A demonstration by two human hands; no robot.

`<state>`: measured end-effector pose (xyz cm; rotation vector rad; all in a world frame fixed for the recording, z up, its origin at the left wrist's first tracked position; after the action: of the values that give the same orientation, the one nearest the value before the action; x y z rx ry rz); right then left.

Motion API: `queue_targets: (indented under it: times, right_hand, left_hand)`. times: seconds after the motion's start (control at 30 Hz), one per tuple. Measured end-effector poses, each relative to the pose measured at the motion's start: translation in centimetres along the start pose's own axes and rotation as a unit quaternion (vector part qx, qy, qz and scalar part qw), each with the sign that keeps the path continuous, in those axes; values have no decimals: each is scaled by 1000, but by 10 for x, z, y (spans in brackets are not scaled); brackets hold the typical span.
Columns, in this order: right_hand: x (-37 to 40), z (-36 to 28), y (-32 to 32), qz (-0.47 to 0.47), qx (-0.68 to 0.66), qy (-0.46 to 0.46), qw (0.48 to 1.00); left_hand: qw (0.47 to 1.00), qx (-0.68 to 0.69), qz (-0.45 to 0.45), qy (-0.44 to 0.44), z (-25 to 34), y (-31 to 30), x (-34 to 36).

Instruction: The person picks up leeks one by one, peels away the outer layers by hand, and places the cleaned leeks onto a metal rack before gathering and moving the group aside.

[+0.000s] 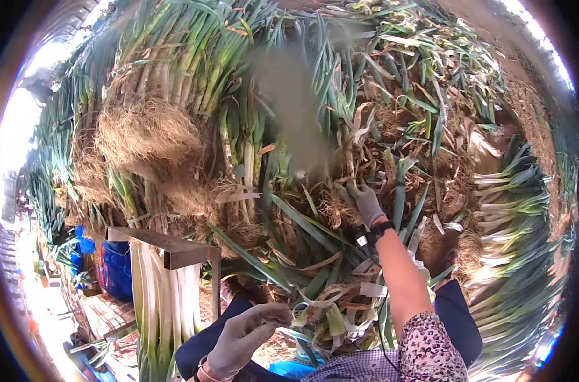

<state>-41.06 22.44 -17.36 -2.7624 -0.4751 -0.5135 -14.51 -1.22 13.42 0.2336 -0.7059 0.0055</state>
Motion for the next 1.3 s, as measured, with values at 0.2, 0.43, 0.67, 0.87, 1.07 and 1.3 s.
queue_targets:
  times: [0.2, 0.43, 0.67, 0.87, 1.07, 1.3]
  right_hand:
    - [145, -83, -14, 153, -50, -57, 985]
    - [251, -37, 9, 123, -19, -27, 992]
    - [383, -156, 5, 112, 44, -66, 991]
    - [481, -180, 18, 76, 102, -118, 985]
    - [452, -120, 36, 64, 219, -276, 934]
    - [343, -231, 82, 42, -20, -209, 977]
  left_hand:
    - [998, 27, -27, 47, -5, 7, 10]
    - [987, -38, -99, 123, -7, 24, 20]
    - [982, -54, -126, 126, -31, 26, -12]
    - [967, 124, -167, 150, 7, 53, -9]
    - [921, 209, -199, 262, 20, 26, -40]
    - [899, 300, -180, 263, 11, 15, -40]
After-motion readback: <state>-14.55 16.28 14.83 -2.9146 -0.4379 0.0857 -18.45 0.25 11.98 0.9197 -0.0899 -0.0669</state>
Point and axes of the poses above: each hand's wrist, its own x-axis away from the middle knuckle, its own y-axis out of the palm, z = x × y, the point moved 4 cm from there along -x, towards the middle knuckle, and after that the axes turned 3 degrees about -z, right-handed, at the moved point
